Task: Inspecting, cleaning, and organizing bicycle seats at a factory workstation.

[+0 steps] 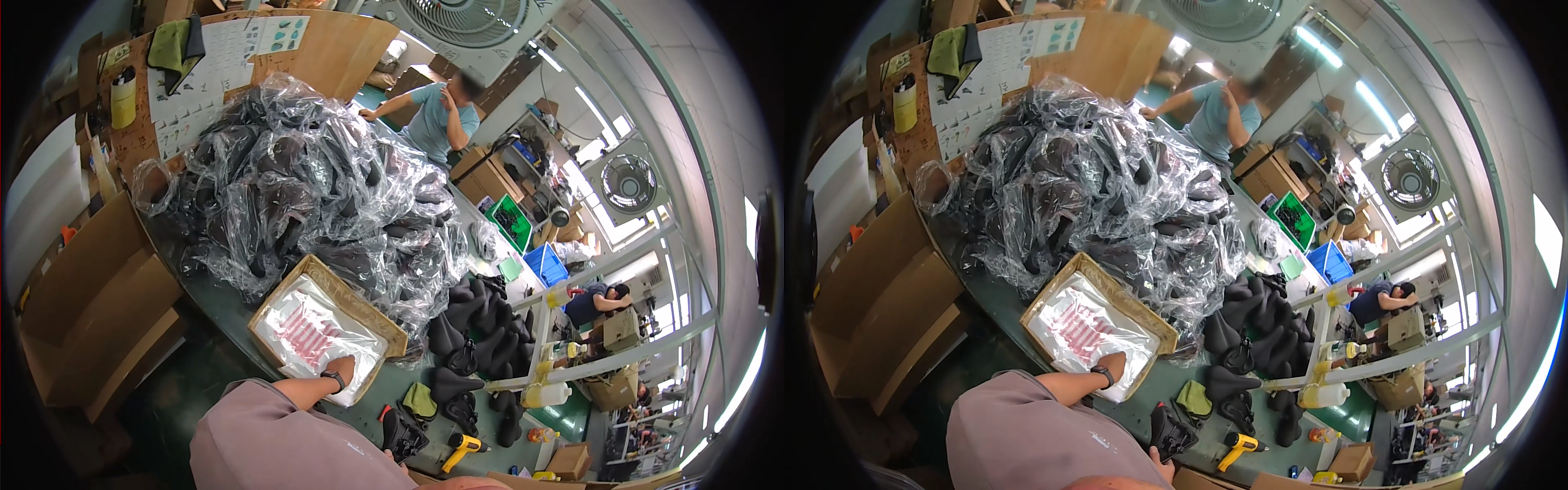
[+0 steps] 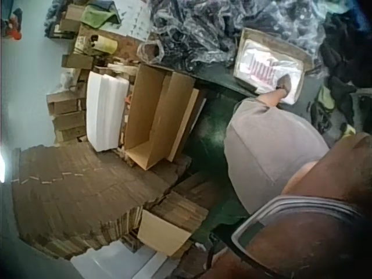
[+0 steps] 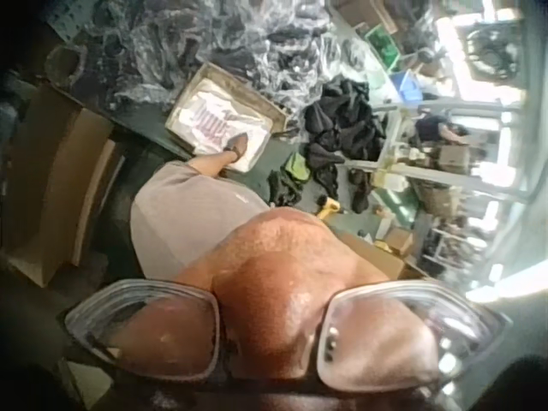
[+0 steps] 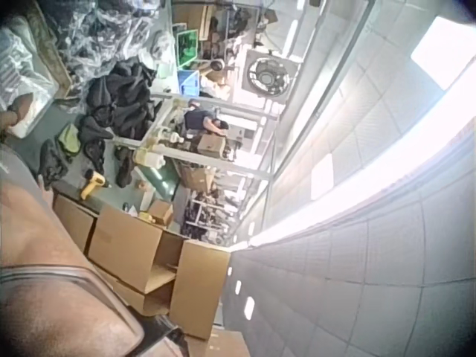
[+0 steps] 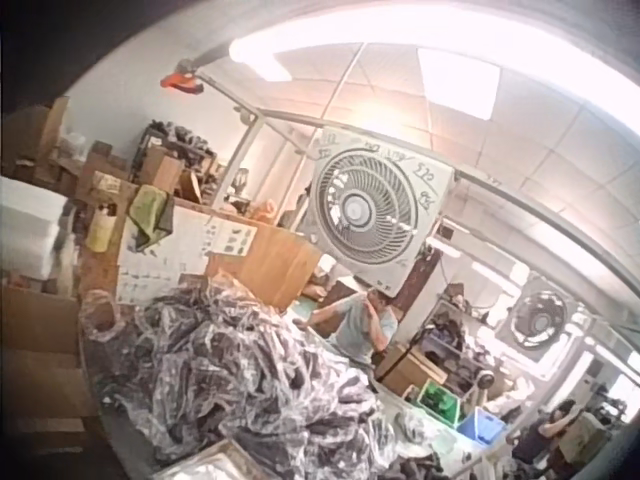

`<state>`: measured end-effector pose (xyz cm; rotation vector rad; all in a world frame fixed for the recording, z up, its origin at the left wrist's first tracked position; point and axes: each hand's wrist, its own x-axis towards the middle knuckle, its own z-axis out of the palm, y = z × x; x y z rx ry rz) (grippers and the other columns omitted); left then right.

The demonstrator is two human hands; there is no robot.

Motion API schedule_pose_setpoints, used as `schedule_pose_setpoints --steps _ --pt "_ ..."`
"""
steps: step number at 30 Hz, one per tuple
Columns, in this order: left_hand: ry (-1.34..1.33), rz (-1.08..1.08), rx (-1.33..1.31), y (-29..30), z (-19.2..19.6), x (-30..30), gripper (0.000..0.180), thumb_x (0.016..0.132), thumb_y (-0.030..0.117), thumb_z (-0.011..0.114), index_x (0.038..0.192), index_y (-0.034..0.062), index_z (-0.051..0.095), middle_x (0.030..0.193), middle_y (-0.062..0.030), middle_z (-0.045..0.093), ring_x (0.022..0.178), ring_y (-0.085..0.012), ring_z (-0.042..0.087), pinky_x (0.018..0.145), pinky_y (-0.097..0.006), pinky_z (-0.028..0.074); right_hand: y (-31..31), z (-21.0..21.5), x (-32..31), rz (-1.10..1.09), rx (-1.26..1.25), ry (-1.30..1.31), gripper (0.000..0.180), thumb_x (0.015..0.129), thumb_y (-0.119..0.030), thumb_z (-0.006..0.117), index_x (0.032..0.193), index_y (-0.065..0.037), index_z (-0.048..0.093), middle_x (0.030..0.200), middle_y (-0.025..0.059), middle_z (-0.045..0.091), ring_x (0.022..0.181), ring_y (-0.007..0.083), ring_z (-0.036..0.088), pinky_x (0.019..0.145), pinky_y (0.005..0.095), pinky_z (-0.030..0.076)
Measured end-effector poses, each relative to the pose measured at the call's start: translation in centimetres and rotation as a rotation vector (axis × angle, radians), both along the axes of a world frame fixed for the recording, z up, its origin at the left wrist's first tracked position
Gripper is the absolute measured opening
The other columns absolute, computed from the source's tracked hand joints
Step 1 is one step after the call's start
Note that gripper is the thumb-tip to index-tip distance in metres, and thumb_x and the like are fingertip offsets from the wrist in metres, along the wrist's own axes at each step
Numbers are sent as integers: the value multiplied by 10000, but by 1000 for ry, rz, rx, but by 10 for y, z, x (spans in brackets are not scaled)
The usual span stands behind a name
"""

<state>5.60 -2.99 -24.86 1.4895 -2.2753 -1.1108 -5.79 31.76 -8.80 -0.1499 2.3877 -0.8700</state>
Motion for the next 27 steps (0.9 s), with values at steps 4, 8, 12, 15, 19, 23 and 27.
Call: schedule_pose_setpoints --steps 4,8,12,15,19,23,27 --pt "216 535 199 -36 -21 16 415 1061 328 587 1147 -42 754 1075 -318 790 988 -481 783 918 -570 607 -44 52 21 46 -350 -19 491 869 -246 975 1210 16 737 987 110 792 769 219 741 714 377 591" --pt "609 452 598 -57 9 45 385 1004 366 747 1019 -8 839 956 -220 825 864 -329 802 845 -453 626 -88 52 13 -44 -778 97 492 945 -3 837 1367 -9 584 987 129 712 734 195 715 641 393 612" --pt "636 288 327 -44 60 95 291 1009 265 825 1075 -18 843 874 -89 805 761 -146 741 692 -324 594 -145 46 -29 280 -704 -379 477 1076 -83 693 1487 -16 461 1093 147 699 769 287 761 650 432 657" --pt "735 256 354 -20 105 113 301 984 282 865 1076 -4 852 894 -68 810 764 -126 736 689 -309 602 -191 65 -11 375 -628 -652 529 1165 -329 613 1562 9 520 1370 198 738 866 312 788 719 420 685" --pt "645 -67 509 12 173 140 300 1042 277 812 1179 15 863 954 -65 829 795 -126 757 765 -311 646 -233 46 21 311 -607 -1080 661 1152 -457 620 1570 45 519 1466 219 691 1042 333 771 840 441 689" --pt "869 59 903 31 186 172 340 1098 272 753 1292 0 816 1159 -94 841 1049 -164 804 950 -338 662 -252 50 28 180 -476 -1405 464 1143 -407 659 1298 29 619 1150 214 694 995 347 719 852 413 661" --pt "1375 343 1063 31 214 196 307 1134 246 702 1320 10 767 1228 -90 823 1098 -175 792 969 -334 646 -244 75 39 -49 -557 -1626 529 1088 -469 723 1271 20 636 1053 180 663 921 292 634 799 374 595"
